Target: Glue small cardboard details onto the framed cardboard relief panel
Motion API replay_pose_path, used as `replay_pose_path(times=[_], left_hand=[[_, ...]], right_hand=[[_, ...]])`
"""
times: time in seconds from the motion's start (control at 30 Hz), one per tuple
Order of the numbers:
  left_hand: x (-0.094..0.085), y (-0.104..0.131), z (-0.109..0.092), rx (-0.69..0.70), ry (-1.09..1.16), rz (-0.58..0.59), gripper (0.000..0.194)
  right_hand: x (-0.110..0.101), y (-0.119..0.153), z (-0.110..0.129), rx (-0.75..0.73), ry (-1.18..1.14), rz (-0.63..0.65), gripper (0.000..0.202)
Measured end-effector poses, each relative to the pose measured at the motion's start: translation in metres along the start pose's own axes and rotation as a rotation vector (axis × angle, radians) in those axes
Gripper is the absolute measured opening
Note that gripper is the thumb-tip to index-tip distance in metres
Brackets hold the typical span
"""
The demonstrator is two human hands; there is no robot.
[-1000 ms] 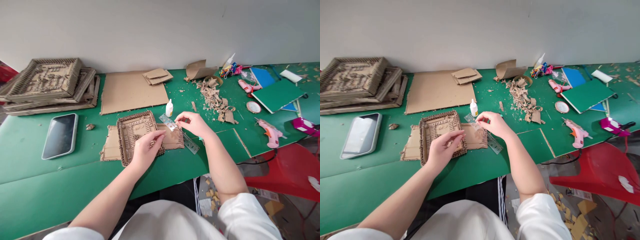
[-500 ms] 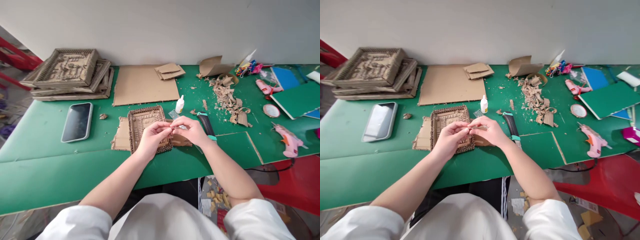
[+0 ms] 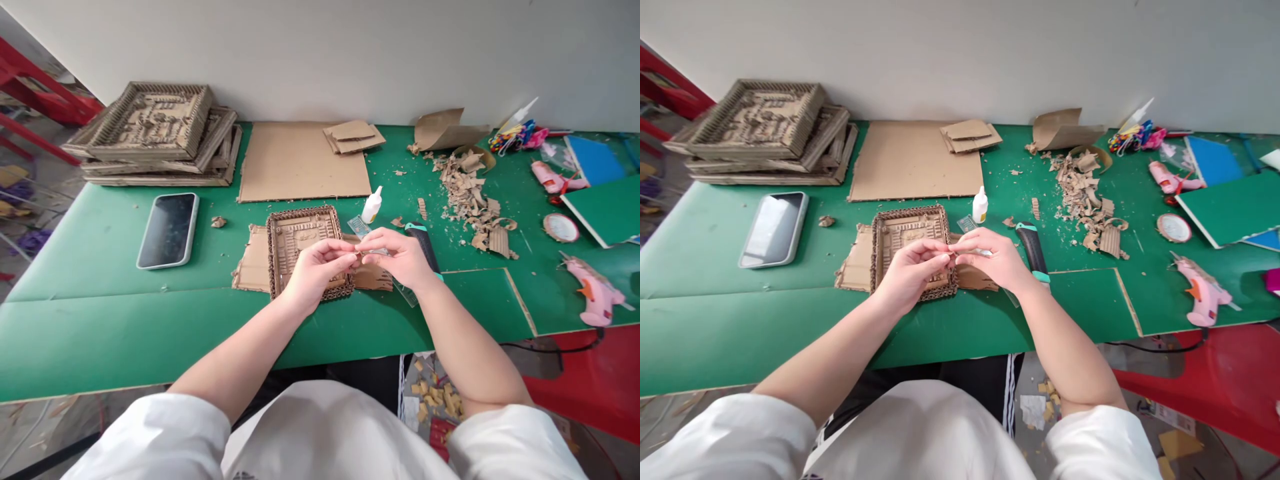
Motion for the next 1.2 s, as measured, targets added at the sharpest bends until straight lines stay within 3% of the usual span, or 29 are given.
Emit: replay_pose_path(times=[0.77,1.2], left_hand=[[0.0037,0.0014,0.0033,-0.079,-0.017,0.035,0.02],[0.0049,0.0019,0.0033,-0.065,-0.062,0.052,0.018]], right_hand=[[0.0004,0.0002,-0.0006,0.013,0.129,0.007,0.01],[0.001,-0.0014,-0.0017,0.1,0.038,0.019,0.01]])
Point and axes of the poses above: each hand's wrist, its own y-axis away from the middle knuckle, its own x-axis out of the palm, z = x × y, the point moved 6 cm from there along -y, towards the middle knuckle, and after that the axes turned 5 degrees about -y, right-handed, at the moved point
